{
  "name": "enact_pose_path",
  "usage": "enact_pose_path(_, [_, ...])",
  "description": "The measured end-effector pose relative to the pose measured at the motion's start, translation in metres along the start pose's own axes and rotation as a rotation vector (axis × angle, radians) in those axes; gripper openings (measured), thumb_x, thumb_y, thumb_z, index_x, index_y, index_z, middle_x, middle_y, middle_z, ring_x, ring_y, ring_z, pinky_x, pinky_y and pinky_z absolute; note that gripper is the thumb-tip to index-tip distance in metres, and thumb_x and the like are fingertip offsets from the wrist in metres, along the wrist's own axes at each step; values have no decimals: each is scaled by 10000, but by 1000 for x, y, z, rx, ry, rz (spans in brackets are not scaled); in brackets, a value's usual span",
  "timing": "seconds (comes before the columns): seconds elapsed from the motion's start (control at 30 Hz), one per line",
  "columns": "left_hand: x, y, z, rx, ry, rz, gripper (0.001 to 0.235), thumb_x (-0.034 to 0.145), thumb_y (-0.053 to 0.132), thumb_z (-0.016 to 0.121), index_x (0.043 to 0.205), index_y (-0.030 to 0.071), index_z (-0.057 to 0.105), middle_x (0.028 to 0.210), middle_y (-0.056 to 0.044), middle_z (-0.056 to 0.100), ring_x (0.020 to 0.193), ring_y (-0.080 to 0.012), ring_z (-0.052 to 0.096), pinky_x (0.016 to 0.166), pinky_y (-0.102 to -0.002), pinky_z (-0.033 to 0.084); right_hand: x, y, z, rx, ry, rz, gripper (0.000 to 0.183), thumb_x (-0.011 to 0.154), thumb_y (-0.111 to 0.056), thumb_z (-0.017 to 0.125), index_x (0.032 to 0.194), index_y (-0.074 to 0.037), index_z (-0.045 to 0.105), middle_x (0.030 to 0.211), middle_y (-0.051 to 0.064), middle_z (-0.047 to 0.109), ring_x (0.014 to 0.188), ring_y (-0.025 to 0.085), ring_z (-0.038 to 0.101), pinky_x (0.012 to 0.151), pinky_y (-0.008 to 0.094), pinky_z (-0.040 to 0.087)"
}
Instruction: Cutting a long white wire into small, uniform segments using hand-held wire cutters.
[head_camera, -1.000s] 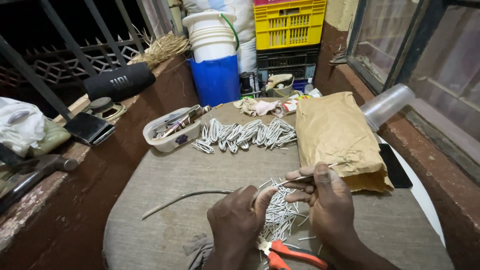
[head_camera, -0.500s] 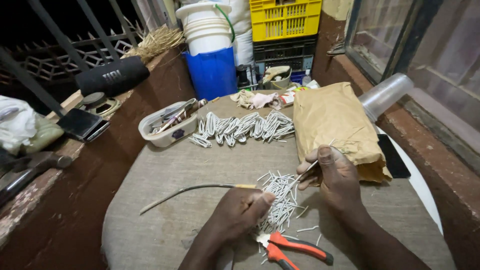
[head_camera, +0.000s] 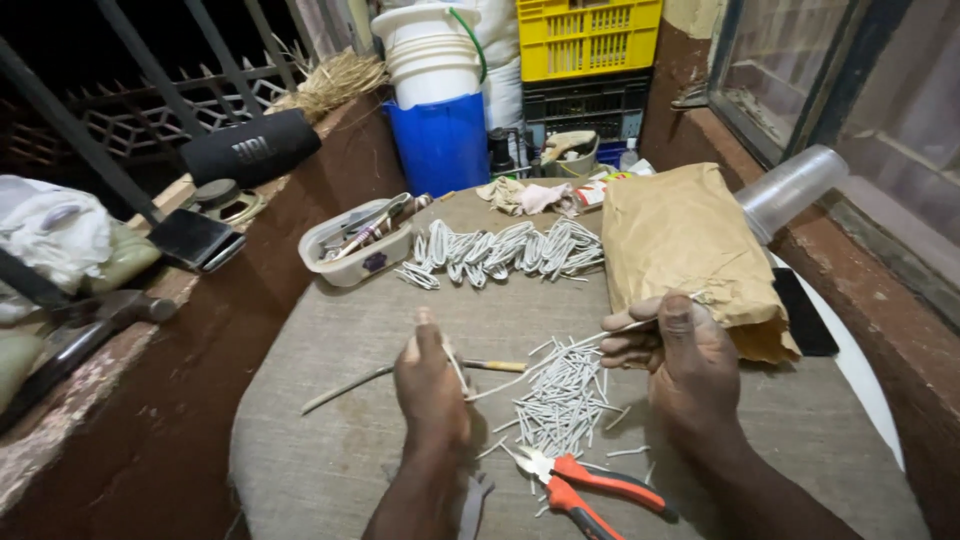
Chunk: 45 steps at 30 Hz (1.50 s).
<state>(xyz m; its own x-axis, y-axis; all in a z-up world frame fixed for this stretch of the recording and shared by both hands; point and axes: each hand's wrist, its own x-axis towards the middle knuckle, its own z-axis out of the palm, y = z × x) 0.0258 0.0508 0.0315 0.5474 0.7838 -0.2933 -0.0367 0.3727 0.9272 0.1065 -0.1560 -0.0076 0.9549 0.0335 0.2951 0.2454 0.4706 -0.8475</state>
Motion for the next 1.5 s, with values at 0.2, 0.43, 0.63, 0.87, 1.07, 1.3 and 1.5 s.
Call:
enact_pose_path(0.2, [-34, 21, -3, 608, -519, 114, 322, 1076, 309, 458, 1245, 179, 699, 912, -62, 712, 743, -170, 640, 661, -342, 518, 25, -7, -15, -72, 205, -31, 444, 1127, -469, 575, 1059, -31, 593, 813, 187, 683, 580, 261, 642, 565, 340, 573])
enact_pose_path(0.43, [-1, -25, -11, 733, -994, 1315, 324, 994, 342, 620, 1218, 123, 698, 1221, -111, 661, 1243, -327, 608, 1109, -575, 391, 57, -8, -46, -56, 126, -47, 458, 1146, -469, 508, 1118, -22, 601, 772, 139, 648, 624, 237, 635, 491, 348, 565])
enact_pose_path(0.63, [-11, -32, -10, 1049, -1088, 1422, 395, 974, 549, 709, 948, 157, 663, 878, -53, 598, 837, -289, 554, 749, -439, 446, 50, -27, -40, -142, 170, -30, 402, 1166, -454, 492, 1075, -82, 612, 756, 75, 618, 635, 171, 582, 522, 293, 504])
enact_pose_path(0.87, [11, -42, -11, 1075, -581, 1446, 443, 954, 626, 725, 923, 200, 607, 742, 15, 634, 628, -193, 595, 555, -391, 478, 47, -32, -38, -40, 283, -67, 449, 1160, -475, 475, 1087, -46, 588, 831, 145, 647, 610, 241, 602, 570, 343, 574])
enact_pose_path(1.07, [3, -37, -10, 1140, -340, 1014, 552, 924, 761, 631, 909, 211, 595, 647, 6, 640, 554, -233, 602, 521, -446, 460, 37, -37, -27, 52, 291, -93, 385, 1191, -402, 442, 1093, -53, 569, 881, 182, 685, 668, 275, 674, 605, 372, 626])
enact_pose_path(1.3, [-4, -41, -10, 929, -707, 1372, 267, 1016, 414, 652, 1069, 153, 672, 971, -50, 707, 880, -287, 628, 803, -467, 437, 26, -47, -1, -121, 411, -14, 330, 1200, -319, 459, 1079, -52, 611, 852, 153, 680, 713, 267, 652, 660, 367, 589])
enact_pose_path(1.5, [-14, -50, -5, 1160, -564, 1020, 490, 1021, 658, 603, 794, 226, 566, 640, -28, 672, 645, -358, 660, 553, -533, 422, 37, -4, -30, -135, 198, -98, 410, 1172, -372, 491, 1105, 11, 622, 810, 180, 709, 668, 279, 712, 619, 392, 660])
